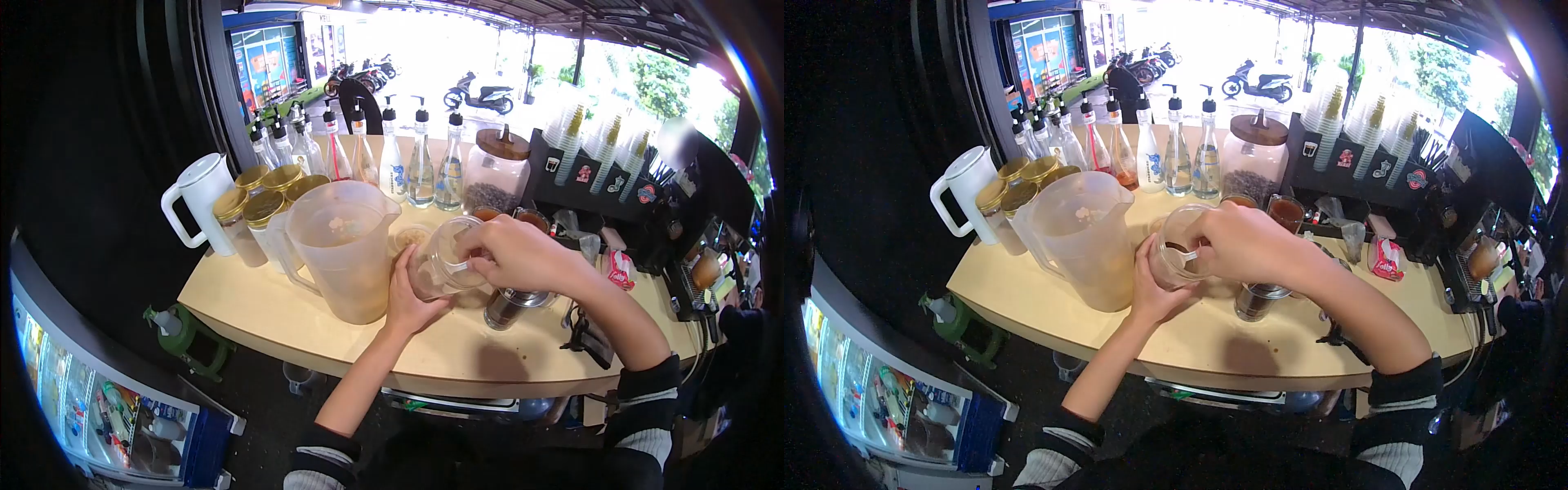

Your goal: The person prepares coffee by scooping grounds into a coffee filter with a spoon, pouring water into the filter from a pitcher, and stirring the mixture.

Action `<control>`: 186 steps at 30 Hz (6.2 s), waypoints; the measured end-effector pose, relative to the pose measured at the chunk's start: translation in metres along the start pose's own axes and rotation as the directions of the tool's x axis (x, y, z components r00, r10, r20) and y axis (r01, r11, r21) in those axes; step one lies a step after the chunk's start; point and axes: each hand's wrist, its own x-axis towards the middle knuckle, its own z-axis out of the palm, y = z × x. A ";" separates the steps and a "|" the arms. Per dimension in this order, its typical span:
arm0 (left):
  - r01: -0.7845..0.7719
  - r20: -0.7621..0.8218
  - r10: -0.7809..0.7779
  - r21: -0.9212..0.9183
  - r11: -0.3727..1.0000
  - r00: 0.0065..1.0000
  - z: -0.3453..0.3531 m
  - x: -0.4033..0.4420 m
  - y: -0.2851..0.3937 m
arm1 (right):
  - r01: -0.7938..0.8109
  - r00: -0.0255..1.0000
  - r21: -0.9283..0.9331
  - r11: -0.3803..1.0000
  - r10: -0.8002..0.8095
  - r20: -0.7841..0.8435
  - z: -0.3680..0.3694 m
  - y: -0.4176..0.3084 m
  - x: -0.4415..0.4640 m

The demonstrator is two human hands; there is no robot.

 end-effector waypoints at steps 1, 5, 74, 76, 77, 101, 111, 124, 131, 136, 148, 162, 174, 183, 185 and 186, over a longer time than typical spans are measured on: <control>0.015 0.010 -0.015 -0.012 1.000 1.000 -0.001 0.000 0.001 | -0.006 1.000 0.002 1.000 0.006 0.000 -0.005 -0.001 -0.001; 0.016 0.017 -0.015 -0.034 0.999 1.000 0.003 0.000 -0.004 | 0.032 0.998 0.044 0.999 -0.030 -0.048 -0.006 0.004 -0.005; 0.152 -0.060 -0.153 -0.021 0.988 0.986 0.025 -0.004 -0.020 | 0.093 0.875 0.192 0.977 0.012 -0.484 0.004 0.144 -0.108; 0.145 -0.053 -0.147 -0.029 0.989 0.988 0.025 -0.004 -0.021 | 0.112 0.864 0.198 0.974 0.003 -0.503 0.006 0.144 -0.108; 0.162 -0.061 -0.163 -0.020 0.987 0.985 0.025 -0.005 -0.020 | 0.134 0.854 0.205 0.970 -0.008 -0.521 0.007 0.144 -0.108; 0.182 -0.039 -0.184 -0.051 0.982 0.982 0.023 -0.002 -0.016 | 0.175 0.801 0.173 0.969 -0.038 -0.597 0.017 0.148 -0.119; 0.228 -0.033 -0.230 -0.065 0.972 0.973 0.023 -0.004 -0.017 | 0.100 0.826 0.303 0.948 0.091 -0.557 0.017 0.137 -0.137; 0.236 -0.039 -0.242 -0.120 0.964 0.969 0.025 -0.007 -0.022 | 0.063 0.845 0.338 0.939 0.130 -0.518 0.029 0.128 -0.143; 0.264 -0.040 -0.264 -0.014 0.965 0.964 0.021 -0.017 -0.034 | 0.169 0.829 0.291 0.942 0.024 -0.559 0.017 0.133 -0.122; 0.235 -0.033 -0.235 0.011 0.972 0.972 0.020 -0.007 -0.017 | 0.254 0.813 0.225 0.941 -0.082 -0.576 -0.013 0.113 -0.069; 0.179 -0.004 -0.179 -0.013 0.984 0.984 0.019 -0.010 -0.022 | 0.360 0.799 -0.709 0.607 -0.593 -0.102 -0.016 0.064 0.044; 0.270 -0.087 -0.286 -0.159 0.950 0.954 0.016 -0.037 0.018 | 0.031 0.763 0.442 0.896 0.265 -0.590 0.069 0.232 -0.157; 0.087 0.004 -0.088 -0.198 0.976 0.996 0.083 -0.023 0.099 | 0.122 0.760 0.661 0.740 0.358 -0.542 0.138 0.250 -0.176; 0.215 0.110 -0.196 -0.203 0.955 0.974 0.093 -0.002 0.108 | 0.116 0.878 0.870 0.480 0.359 -0.316 0.150 0.249 -0.178; 0.250 0.123 -0.229 -0.205 0.946 0.966 0.091 -0.002 0.107 | 0.117 0.896 0.875 0.470 0.329 -0.297 0.156 0.249 -0.179; 0.258 0.134 -0.235 -0.192 0.947 0.963 0.090 -0.002 0.109 | 0.112 0.911 0.909 0.401 0.325 -0.255 0.156 0.249 -0.179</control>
